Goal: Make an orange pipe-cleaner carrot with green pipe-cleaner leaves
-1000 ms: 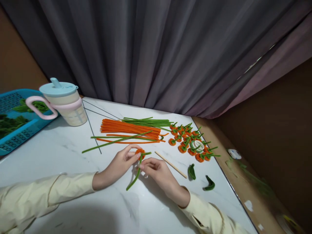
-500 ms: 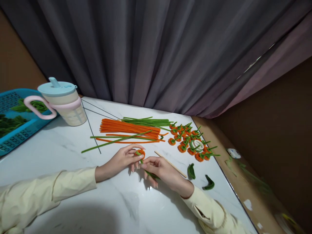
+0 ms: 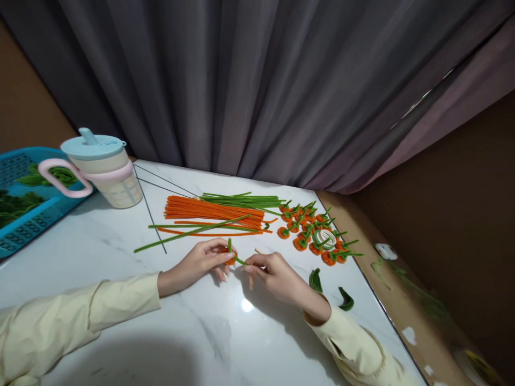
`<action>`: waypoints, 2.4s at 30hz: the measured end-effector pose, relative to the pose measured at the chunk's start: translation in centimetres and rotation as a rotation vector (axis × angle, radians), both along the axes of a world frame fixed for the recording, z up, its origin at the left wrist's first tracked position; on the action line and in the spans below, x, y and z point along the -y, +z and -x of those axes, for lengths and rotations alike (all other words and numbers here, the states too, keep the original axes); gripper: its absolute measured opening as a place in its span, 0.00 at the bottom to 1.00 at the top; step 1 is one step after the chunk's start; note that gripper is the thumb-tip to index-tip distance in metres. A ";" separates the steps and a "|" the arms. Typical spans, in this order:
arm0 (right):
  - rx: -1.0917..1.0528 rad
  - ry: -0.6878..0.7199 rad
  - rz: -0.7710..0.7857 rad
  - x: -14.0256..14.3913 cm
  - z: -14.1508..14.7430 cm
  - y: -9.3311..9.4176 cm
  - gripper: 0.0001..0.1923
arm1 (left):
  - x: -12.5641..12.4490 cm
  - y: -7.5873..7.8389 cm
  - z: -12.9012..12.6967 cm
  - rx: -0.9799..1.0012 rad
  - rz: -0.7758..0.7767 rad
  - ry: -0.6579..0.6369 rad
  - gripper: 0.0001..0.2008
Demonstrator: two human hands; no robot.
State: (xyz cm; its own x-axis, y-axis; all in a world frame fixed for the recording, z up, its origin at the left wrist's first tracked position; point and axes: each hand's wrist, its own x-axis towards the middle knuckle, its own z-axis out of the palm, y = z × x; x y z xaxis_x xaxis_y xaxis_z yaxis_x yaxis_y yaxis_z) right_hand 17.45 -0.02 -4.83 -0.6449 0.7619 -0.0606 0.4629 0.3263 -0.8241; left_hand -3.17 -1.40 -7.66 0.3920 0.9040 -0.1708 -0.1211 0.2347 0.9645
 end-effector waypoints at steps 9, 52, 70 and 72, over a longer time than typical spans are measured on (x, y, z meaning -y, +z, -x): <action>0.117 0.144 -0.175 -0.8 -1.4 1.2 0.11 | -0.9 -0.1 0.6 0.258 0.334 -0.179 0.17; 0.254 -0.022 -0.627 1.7 -0.4 1.1 0.07 | 0.7 0.0 -0.5 0.028 0.061 -0.172 0.14; 0.246 0.081 -0.726 2.4 0.8 -1.9 0.11 | 0.9 -0.7 -0.6 0.008 0.046 -0.187 0.14; 0.251 0.088 -0.743 2.5 0.9 -1.9 0.11 | 0.9 -0.9 -0.6 0.002 0.042 -0.193 0.14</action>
State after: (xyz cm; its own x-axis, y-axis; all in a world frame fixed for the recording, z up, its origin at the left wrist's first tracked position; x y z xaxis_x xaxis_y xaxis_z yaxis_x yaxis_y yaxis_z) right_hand 16.59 -2.49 -6.75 -0.7389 0.6068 0.2931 0.5532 0.7946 -0.2504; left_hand -2.55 -2.31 -8.52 0.5578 0.8040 -0.2060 -0.0716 0.2939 0.9532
